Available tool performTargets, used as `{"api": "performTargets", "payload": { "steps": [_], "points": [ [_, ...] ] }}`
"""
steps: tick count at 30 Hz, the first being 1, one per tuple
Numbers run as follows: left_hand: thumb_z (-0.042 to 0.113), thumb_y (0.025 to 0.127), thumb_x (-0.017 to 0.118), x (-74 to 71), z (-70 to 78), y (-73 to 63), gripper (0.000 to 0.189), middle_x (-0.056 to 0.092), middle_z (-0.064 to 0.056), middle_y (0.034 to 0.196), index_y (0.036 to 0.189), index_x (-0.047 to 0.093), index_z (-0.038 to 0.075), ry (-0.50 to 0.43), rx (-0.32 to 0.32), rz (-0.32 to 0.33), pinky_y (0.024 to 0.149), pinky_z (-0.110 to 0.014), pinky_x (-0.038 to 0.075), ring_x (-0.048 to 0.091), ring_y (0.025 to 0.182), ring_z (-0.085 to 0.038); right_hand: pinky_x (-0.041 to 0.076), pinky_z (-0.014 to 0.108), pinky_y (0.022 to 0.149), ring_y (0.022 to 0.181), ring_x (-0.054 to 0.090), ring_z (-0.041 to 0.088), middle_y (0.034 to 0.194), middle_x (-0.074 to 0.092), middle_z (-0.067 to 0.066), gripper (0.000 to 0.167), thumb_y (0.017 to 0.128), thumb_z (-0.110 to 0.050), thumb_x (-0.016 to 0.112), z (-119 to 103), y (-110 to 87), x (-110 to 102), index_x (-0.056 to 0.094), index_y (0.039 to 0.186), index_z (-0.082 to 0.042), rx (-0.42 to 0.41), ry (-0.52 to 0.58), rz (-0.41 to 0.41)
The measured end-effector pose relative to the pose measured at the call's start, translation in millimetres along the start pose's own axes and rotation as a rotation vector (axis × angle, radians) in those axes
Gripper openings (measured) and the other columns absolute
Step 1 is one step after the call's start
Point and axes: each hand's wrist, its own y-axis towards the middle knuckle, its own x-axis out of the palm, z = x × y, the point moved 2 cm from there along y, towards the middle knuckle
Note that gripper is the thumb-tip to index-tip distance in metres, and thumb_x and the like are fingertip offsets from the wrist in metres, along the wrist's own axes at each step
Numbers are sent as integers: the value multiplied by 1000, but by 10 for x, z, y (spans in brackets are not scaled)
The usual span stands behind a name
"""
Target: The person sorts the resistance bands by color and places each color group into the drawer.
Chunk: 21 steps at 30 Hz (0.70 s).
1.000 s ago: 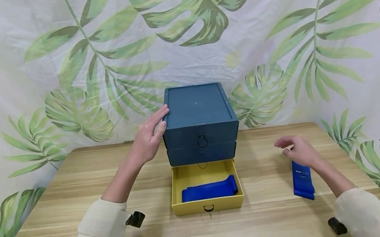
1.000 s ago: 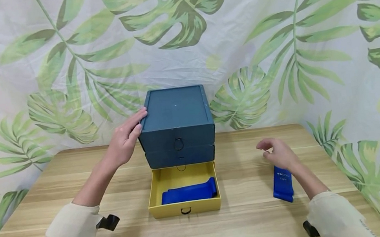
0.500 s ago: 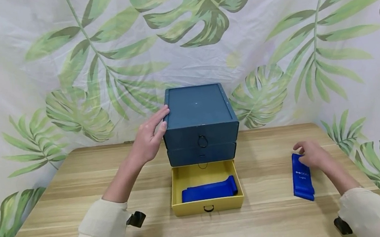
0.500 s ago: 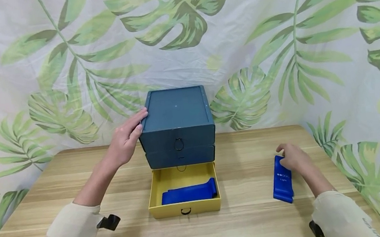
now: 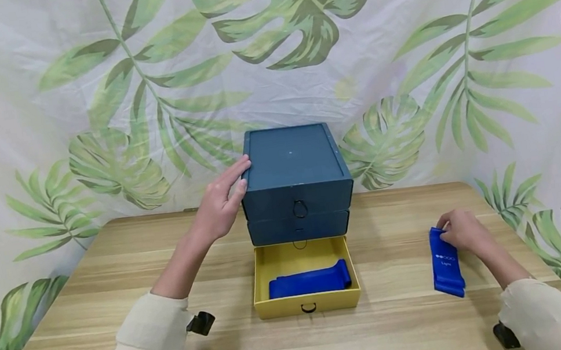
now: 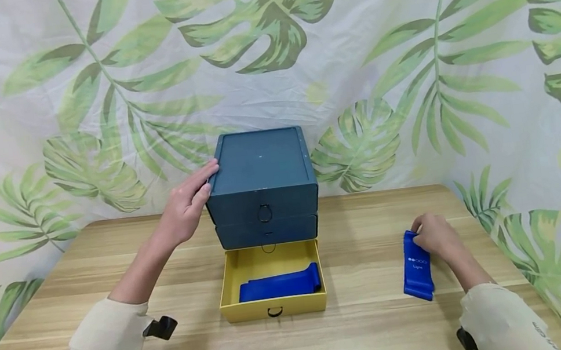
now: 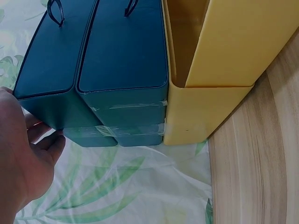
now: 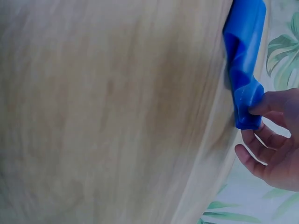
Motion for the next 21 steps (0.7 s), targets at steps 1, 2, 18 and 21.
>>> {"api": "performTargets", "payload": {
  "steps": [1, 2, 18, 21],
  "points": [
    [18, 112, 42, -1, 2, 0, 47, 39, -13, 164, 155, 45, -1, 1, -1, 0, 124, -50, 28, 34, 153, -29, 45, 31, 56, 63, 56, 19, 72, 60, 7, 17, 82, 0, 65, -12, 3, 6, 72, 95, 11, -10, 8, -3],
    [19, 112, 41, -1, 4, -1, 47, 39, -13, 164, 155, 45, -1, 3, -2, -1, 124, -50, 28, 34, 153, -29, 45, 31, 56, 64, 56, 19, 72, 62, 6, 17, 84, -1, 67, -26, 4, 11, 72, 94, 11, -19, 19, -2],
    [18, 112, 41, 0, 9, 3, 47, 38, -15, 164, 155, 44, -2, 6, -5, -6, 124, -50, 27, 33, 153, -30, 53, 28, 71, 88, 64, 20, 93, 71, 9, 16, 92, -7, 70, -554, -48, -85, 73, 99, 7, -48, 375, -18],
    [18, 112, 41, 4, 7, 4, 47, 38, -15, 164, 155, 44, -2, 7, -5, -5, 124, -50, 27, 33, 153, -30, 53, 30, 76, 94, 65, 24, 98, 70, 12, 15, 94, -8, 69, -672, -61, -113, 73, 101, 5, -48, 399, -36]
  ]
}}
